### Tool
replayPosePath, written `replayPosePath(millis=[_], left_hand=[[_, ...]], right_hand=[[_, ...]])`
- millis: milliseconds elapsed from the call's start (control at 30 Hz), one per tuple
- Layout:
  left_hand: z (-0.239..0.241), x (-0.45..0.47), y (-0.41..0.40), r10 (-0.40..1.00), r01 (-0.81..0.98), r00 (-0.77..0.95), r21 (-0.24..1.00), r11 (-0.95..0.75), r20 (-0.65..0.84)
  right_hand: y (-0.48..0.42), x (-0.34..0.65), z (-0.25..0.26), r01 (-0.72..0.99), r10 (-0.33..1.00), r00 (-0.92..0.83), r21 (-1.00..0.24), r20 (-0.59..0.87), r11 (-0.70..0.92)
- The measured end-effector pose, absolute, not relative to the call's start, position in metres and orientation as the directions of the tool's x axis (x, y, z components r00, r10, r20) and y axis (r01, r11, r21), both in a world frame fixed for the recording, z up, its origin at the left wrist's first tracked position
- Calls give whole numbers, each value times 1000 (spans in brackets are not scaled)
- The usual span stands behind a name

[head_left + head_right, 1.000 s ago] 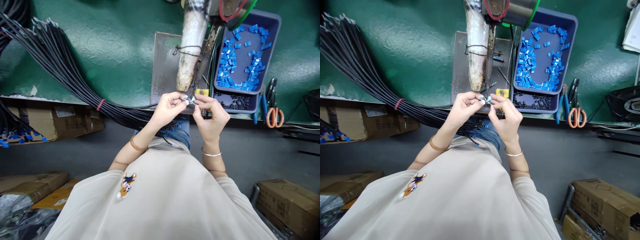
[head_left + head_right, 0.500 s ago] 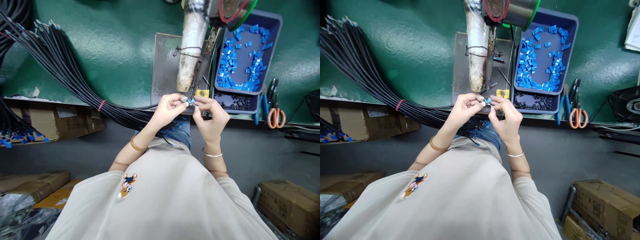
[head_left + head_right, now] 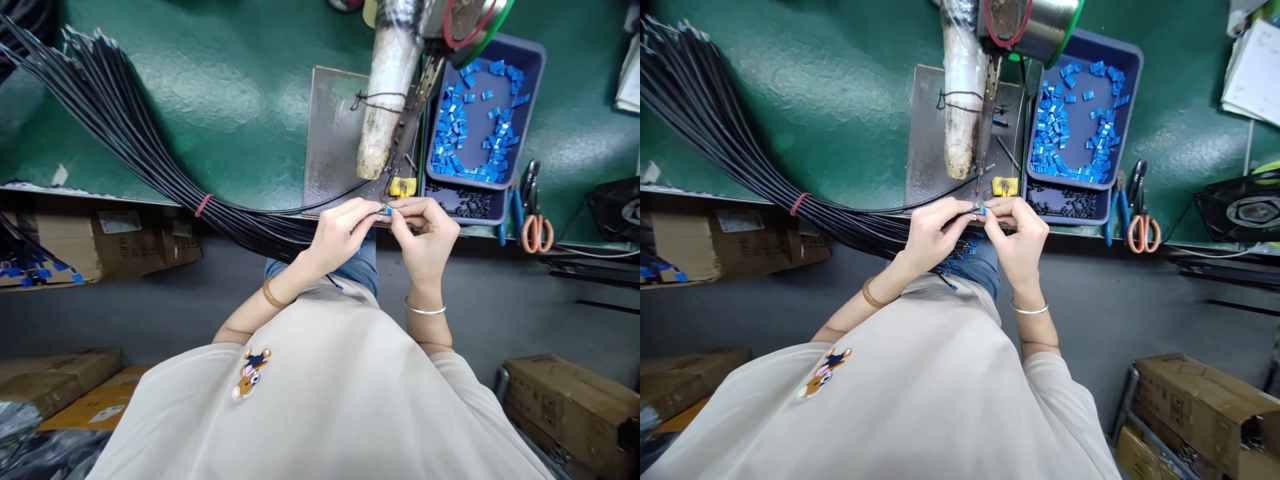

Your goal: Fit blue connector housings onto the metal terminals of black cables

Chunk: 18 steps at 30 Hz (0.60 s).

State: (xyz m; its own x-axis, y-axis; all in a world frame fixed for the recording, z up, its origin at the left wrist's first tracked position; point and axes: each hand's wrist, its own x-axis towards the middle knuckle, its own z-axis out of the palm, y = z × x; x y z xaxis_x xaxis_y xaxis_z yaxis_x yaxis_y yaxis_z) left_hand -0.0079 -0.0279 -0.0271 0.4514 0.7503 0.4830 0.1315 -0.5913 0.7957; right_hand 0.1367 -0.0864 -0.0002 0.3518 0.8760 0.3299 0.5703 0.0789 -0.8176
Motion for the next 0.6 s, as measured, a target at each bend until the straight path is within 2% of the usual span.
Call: replayPosePath(millis=[133, 367, 600], left_hand=[[-31, -8, -31, 740, 212, 401, 731, -648, 540], [-29, -4, -32, 798, 230, 373, 786, -574, 474], [-28, 0, -29, 801, 216, 329, 786, -579, 499]], right_hand=[[-87, 130, -6, 524, 869, 377, -847, 321, 86], [-85, 123, -5, 668, 836, 338, -736, 432, 111], [-81, 126, -9, 652, 821, 341, -744, 458, 144]])
